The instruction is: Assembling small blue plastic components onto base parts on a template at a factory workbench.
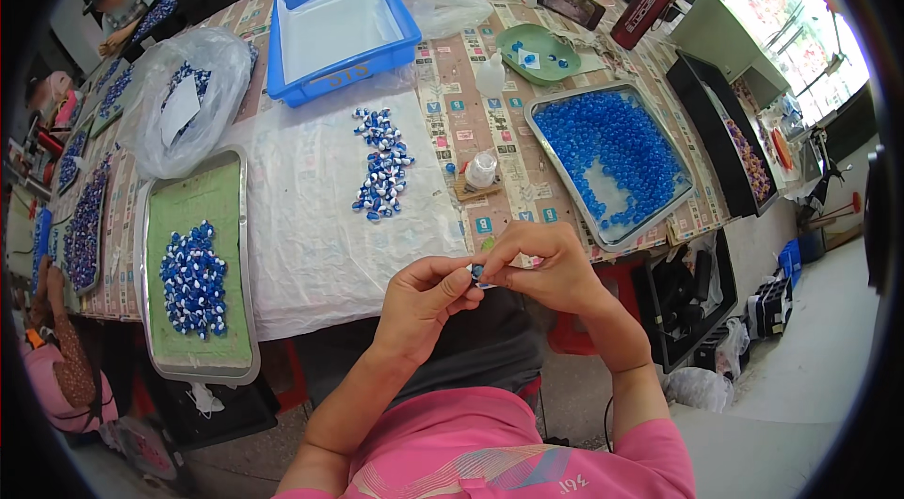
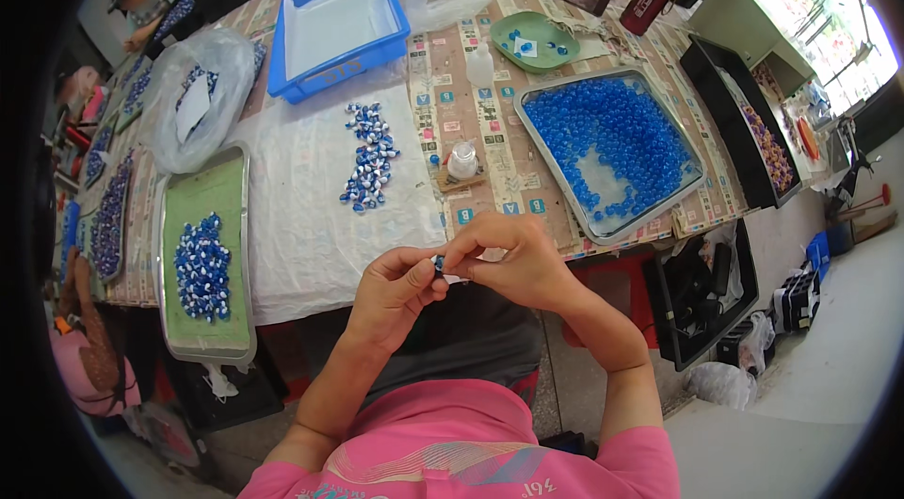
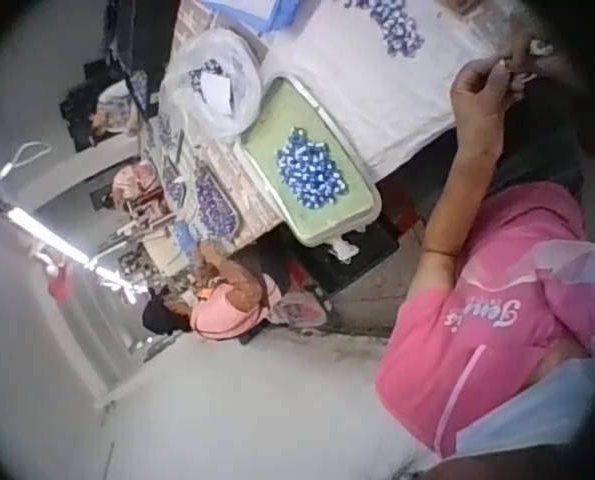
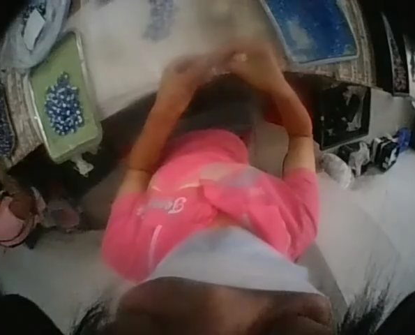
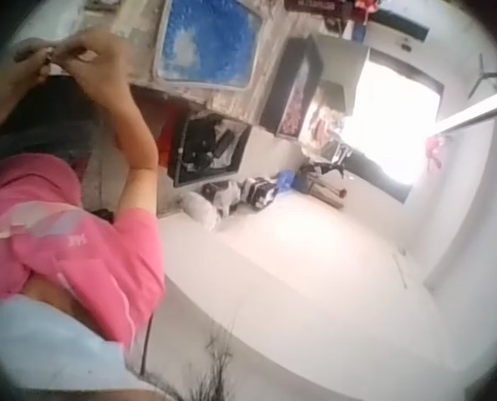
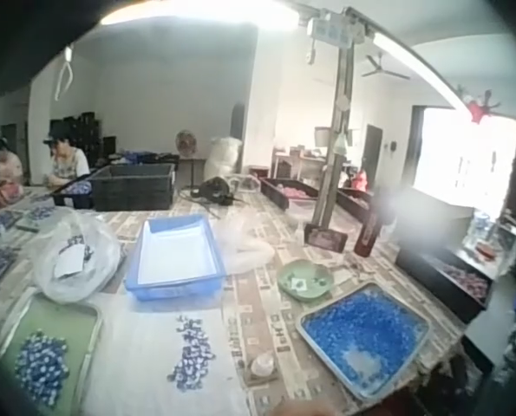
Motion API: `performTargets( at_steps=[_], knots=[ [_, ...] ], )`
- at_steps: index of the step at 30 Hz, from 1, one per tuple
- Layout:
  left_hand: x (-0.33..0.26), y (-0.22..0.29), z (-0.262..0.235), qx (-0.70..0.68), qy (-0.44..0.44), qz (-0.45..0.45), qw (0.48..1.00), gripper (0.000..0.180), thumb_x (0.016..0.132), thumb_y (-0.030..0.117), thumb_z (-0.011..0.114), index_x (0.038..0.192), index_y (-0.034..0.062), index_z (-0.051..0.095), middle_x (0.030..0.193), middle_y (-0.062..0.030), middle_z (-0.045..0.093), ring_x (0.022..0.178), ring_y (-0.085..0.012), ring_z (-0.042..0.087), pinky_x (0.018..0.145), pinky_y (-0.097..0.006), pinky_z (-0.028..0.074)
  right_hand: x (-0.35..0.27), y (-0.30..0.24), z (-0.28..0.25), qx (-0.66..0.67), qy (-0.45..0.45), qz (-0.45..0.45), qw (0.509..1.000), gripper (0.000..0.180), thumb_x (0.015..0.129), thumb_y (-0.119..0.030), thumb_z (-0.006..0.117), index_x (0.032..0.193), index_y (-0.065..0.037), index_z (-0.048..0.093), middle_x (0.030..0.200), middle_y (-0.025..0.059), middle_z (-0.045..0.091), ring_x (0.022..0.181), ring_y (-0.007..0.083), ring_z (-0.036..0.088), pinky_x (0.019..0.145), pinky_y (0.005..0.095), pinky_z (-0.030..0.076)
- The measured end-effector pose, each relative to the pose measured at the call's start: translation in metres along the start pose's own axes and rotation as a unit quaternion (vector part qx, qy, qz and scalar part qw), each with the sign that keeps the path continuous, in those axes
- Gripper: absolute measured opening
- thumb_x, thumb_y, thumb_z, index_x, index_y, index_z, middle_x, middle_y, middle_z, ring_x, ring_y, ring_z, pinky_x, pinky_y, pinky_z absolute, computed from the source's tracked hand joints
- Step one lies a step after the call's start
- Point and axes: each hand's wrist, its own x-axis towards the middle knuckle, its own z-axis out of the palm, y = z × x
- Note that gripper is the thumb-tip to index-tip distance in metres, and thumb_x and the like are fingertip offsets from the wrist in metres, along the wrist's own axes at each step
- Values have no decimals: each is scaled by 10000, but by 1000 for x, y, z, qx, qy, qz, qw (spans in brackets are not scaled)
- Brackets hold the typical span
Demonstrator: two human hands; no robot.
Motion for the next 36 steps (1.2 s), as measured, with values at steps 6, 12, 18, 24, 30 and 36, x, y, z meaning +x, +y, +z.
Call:
performTargets(
  at_steps=[6,12,18,24,30,36],
  knots=[
    [-7,11,11,69,42,9,997,162,949,53,635,1095,-15,638,910,-85,690,745,-141,672,711,-282,571,-7,4,-21,61,-32,31,997,226,773,-11,783,995,-37,745,955,83,737,908,198,687,790,311,539],
    [-49,84,-51,412,315,330,789,140,930,24,629,1063,-13,652,911,-58,654,787,-123,624,730,-260,532,-24,54,-107,-220,228,-3,949,217,799,28,708,1005,-36,735,987,91,723,906,199,677,753,298,541],
    [-119,155,-144,649,461,308,521,225,956,96,619,1151,-11,656,1013,-71,692,892,-149,646,789,-269,505,-33,109,-185,-409,235,94,877,176,775,11,705,934,-61,733,937,72,708,880,245,638,790,355,514],
    [-114,154,-170,734,473,270,407,245,937,118,631,1153,7,664,1010,-100,695,857,-195,639,742,-322,511,-24,116,-178,-414,191,122,882,157,761,-4,716,903,-70,726,916,72,701,910,261,615,820,373,499],
    [-93,139,-125,711,488,324,388,208,931,93,629,1117,17,683,1094,-94,664,850,-209,615,717,-328,494,-21,118,-181,-374,186,115,901,191,773,5,710,952,-62,718,922,76,693,861,227,636,774,339,511],
    [-56,99,-59,725,371,407,414,213,876,7,658,1087,16,683,1116,-104,641,980,-245,611,804,-334,485,-22,81,-159,-185,210,114,953,232,845,27,674,1066,-36,702,1008,44,660,893,118,616,781,254,491]
  ],
)
